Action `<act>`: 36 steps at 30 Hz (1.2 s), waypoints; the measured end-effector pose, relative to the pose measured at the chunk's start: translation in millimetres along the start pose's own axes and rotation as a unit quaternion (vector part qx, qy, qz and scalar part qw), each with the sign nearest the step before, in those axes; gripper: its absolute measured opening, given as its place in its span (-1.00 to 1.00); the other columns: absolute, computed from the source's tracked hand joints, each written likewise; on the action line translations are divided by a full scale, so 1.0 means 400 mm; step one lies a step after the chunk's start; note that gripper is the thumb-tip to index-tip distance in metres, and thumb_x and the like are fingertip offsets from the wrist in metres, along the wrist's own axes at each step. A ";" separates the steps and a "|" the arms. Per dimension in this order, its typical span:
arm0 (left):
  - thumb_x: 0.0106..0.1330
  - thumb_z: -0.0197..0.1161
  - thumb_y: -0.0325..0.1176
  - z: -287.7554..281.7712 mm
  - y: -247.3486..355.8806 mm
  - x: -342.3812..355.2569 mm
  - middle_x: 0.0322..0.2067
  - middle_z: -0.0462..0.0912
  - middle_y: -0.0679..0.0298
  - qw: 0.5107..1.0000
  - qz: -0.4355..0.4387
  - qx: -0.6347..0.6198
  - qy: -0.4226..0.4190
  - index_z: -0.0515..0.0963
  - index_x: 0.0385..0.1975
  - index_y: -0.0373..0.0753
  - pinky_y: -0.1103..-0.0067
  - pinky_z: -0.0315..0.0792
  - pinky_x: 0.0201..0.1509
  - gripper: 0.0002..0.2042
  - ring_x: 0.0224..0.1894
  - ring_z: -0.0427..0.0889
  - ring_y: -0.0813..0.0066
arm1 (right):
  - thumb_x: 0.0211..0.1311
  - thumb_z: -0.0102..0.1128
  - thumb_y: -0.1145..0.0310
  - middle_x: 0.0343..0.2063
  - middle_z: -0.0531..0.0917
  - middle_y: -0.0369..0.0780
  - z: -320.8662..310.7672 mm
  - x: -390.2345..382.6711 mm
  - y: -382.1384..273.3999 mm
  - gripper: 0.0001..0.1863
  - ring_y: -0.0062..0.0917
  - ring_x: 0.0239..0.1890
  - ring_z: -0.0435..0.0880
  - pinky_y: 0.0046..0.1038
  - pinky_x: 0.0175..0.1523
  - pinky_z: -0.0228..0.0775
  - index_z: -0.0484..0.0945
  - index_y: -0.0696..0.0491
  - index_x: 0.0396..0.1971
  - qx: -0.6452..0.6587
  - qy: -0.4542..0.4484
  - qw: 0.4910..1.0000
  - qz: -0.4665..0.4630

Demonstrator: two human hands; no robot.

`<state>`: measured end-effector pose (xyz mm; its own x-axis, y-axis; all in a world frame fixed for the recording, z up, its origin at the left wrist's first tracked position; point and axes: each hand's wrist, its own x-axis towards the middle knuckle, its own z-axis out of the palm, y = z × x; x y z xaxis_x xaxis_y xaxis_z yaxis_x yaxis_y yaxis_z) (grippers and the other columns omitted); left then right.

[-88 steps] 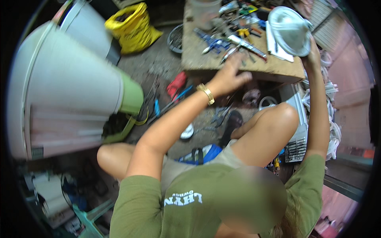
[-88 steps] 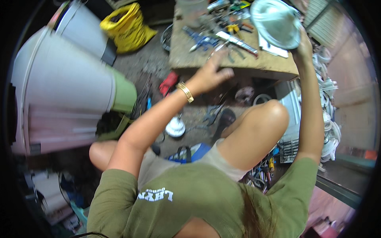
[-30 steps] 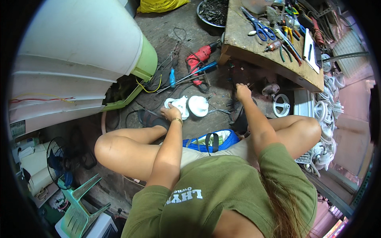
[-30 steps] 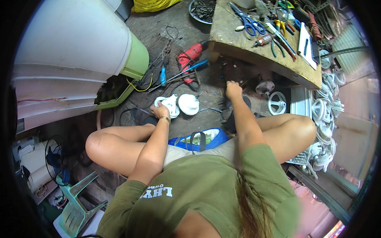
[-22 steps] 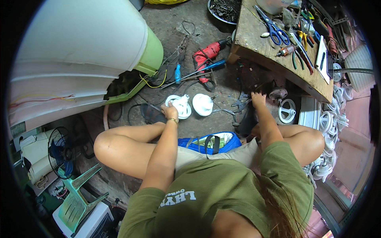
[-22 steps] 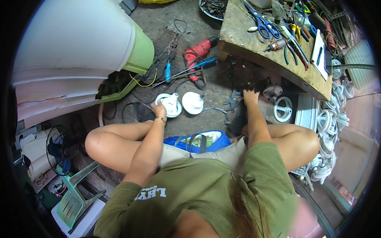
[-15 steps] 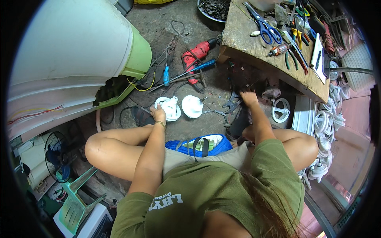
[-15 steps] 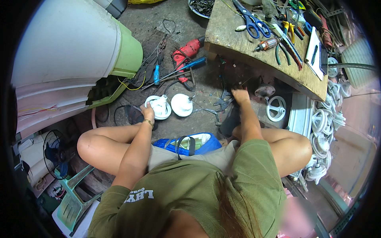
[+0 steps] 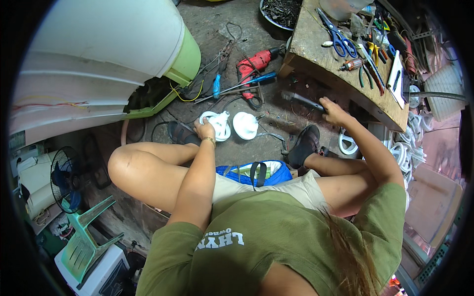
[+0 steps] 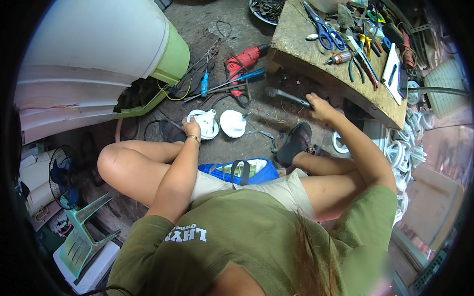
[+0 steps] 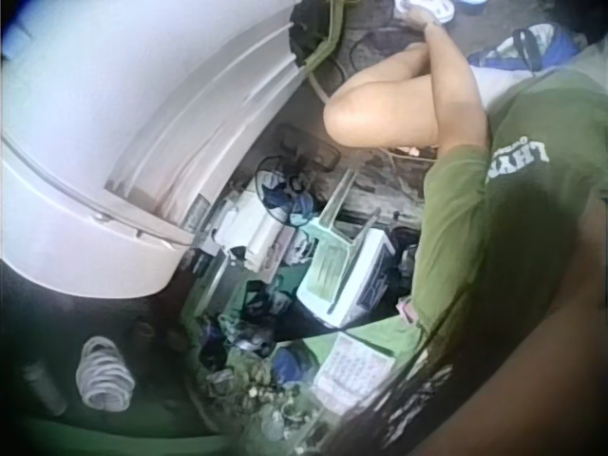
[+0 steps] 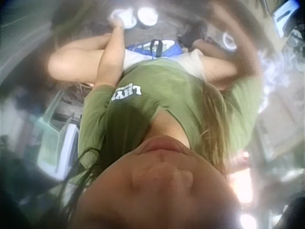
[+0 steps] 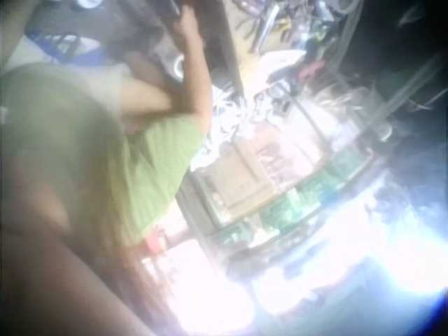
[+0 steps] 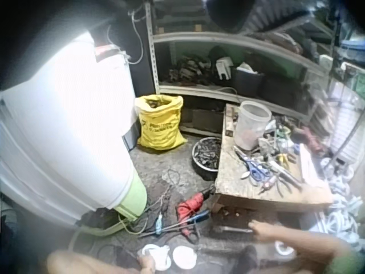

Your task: The person cleans and repairs a washing machine pulsator by hand while sitting on the floor, using pliers to manipulate the internal components and then positioning the pulsator back into the washing machine tub.

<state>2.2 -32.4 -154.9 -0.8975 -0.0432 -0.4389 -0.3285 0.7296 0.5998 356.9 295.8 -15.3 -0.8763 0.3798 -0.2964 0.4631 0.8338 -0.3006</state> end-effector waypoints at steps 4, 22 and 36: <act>0.27 0.20 -0.12 -0.051 0.031 -0.051 0.27 0.15 0.09 0.993 -0.047 0.097 0.057 0.28 0.21 -0.15 -0.02 0.13 0.26 -0.46 0.32 0.13 -0.01 | 0.02 -0.05 0.62 -0.01 0.46 -0.12 -0.137 0.011 -0.235 -0.21 -0.22 0.07 0.54 -0.03 0.04 0.50 0.08 -0.05 0.36 0.582 -0.176 0.735 0.301; 0.09 0.19 -0.51 0.139 -0.014 -0.314 0.16 0.25 -0.14 0.997 0.016 0.004 -0.080 0.23 0.18 -0.36 0.35 0.31 0.24 -0.42 0.16 0.39 -0.08 | -0.42 0.14 0.48 0.22 0.36 -0.07 -0.183 -0.076 -0.461 -0.24 -0.01 0.40 0.05 0.03 0.48 -0.31 0.50 -0.09 0.06 0.920 0.120 0.363 -0.083; 0.19 -0.05 -0.62 0.209 0.135 -0.416 -0.01 0.51 0.03 0.886 -0.077 -0.169 -0.426 0.28 0.13 -0.37 0.39 0.65 -0.20 -0.56 -0.08 0.63 0.18 | -0.41 0.10 0.38 0.30 0.21 0.09 -0.259 -0.134 -0.338 -0.01 0.05 0.43 -0.10 0.09 0.41 -0.08 0.18 0.10 0.31 0.914 0.220 0.318 -0.121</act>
<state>158.4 71.3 -105.6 -0.3349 0.5106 -0.7919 -0.6260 0.5076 0.5920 327.3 204.1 135.3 -0.6637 0.7475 -0.0293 -0.6738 -0.6143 -0.4107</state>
